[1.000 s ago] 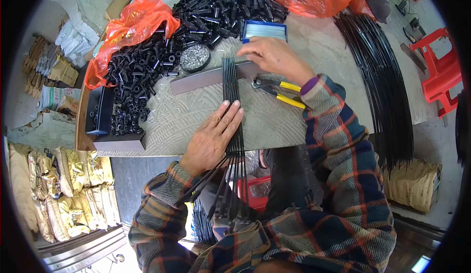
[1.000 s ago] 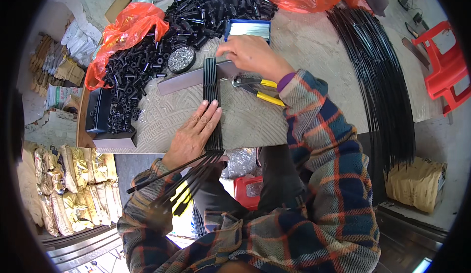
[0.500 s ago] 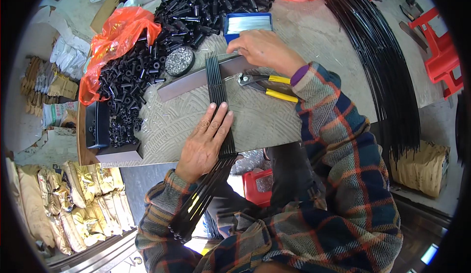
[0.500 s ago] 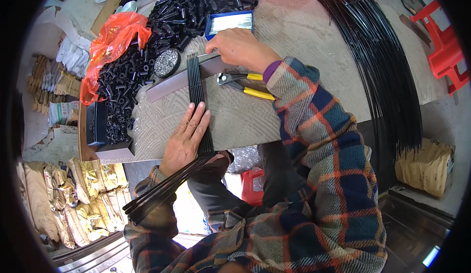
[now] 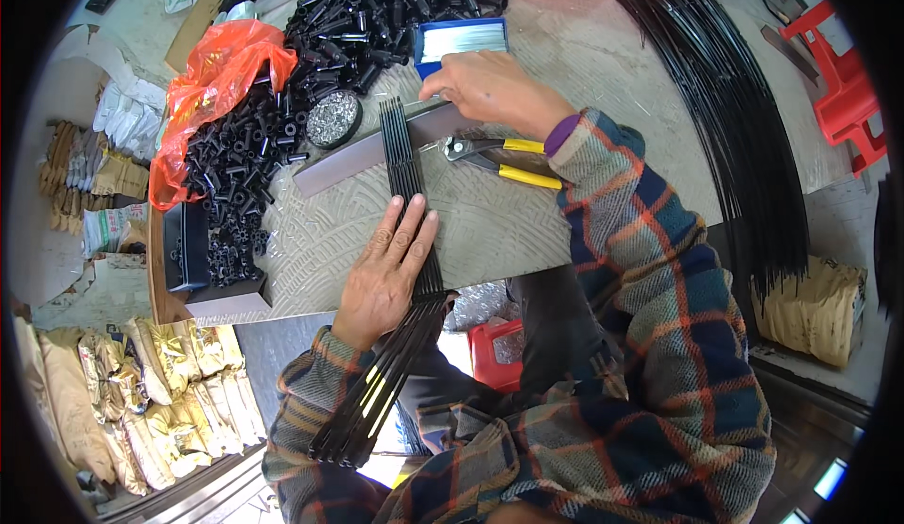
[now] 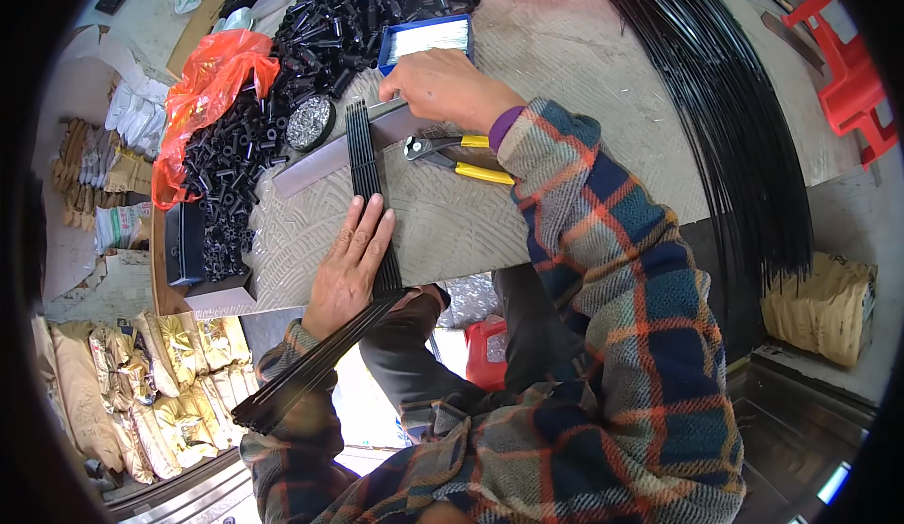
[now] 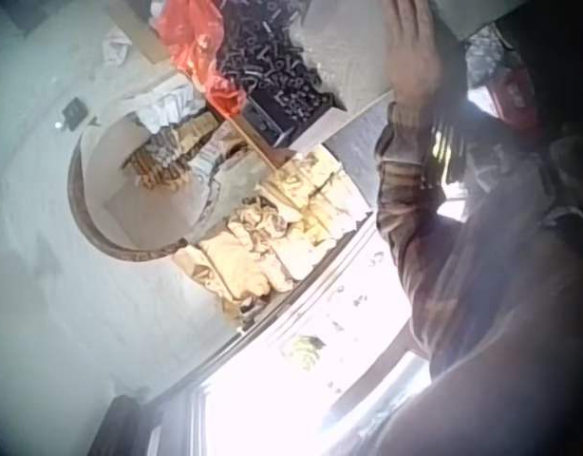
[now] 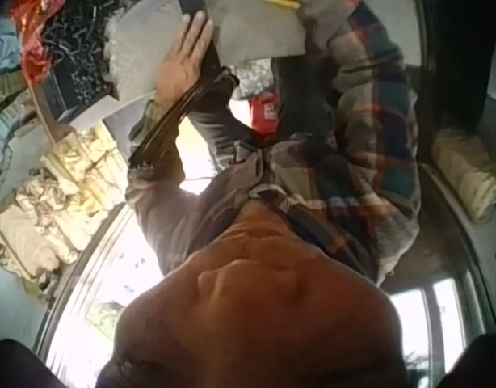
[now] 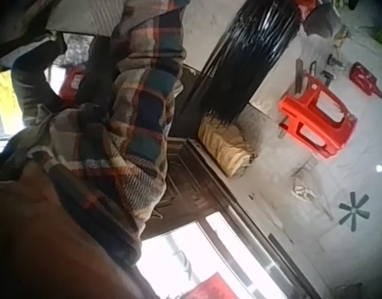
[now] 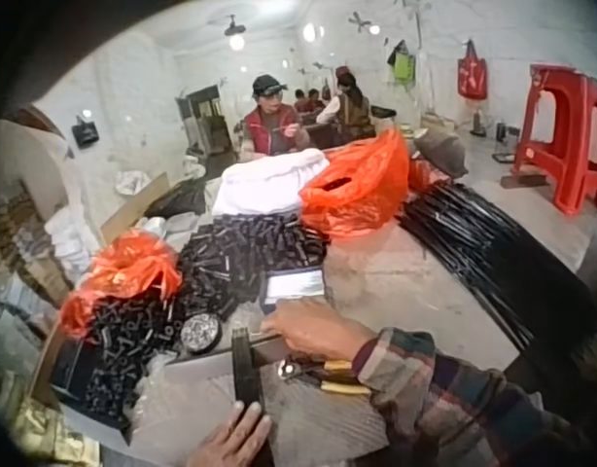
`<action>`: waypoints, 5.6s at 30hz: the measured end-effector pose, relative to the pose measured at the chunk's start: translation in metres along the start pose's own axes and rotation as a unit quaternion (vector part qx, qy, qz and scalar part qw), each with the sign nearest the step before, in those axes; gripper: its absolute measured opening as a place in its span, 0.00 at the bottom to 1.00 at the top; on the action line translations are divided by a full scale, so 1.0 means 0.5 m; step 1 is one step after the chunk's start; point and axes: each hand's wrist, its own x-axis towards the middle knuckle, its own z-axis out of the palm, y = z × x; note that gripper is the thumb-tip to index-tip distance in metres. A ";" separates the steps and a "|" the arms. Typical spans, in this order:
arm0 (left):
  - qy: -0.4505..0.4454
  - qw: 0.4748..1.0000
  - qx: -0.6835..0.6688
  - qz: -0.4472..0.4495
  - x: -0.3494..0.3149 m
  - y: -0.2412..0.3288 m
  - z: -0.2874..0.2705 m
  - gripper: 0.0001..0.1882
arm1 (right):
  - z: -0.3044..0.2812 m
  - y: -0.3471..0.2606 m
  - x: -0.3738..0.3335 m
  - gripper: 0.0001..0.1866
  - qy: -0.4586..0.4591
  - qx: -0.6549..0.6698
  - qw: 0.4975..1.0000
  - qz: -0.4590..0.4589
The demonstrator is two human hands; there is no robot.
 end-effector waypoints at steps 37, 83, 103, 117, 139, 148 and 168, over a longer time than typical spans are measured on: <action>0.004 1.000 0.020 -0.006 0.001 0.004 -0.003 0.31 | 0.032 -0.005 0.025 0.04 0.099 -0.017 0.993 -0.057; 0.046 0.999 -0.011 -0.008 -0.034 0.031 0.006 0.46 | 0.018 0.004 0.008 0.05 0.034 -0.036 0.995 -0.082; 0.046 0.999 0.020 -0.002 -0.036 0.019 0.027 0.47 | 0.021 -0.003 0.016 0.05 0.012 -0.034 0.997 -0.061; 0.033 0.999 0.005 -0.001 -0.029 0.030 0.014 0.53 | 0.055 -0.005 0.039 0.02 0.041 -0.004 0.994 -0.101; 0.054 0.998 0.008 -0.022 -0.032 0.035 0.017 0.47 | 0.068 -0.023 0.041 0.07 0.086 -0.050 0.984 -0.150; 0.071 0.997 0.002 -0.014 -0.032 0.025 0.025 0.43 | 0.083 -0.021 0.051 0.06 0.124 -0.001 0.980 -0.157; 0.094 0.995 0.041 -0.005 -0.033 0.020 0.020 0.28 | -0.020 0.075 0.049 0.03 0.120 -0.137 0.982 0.042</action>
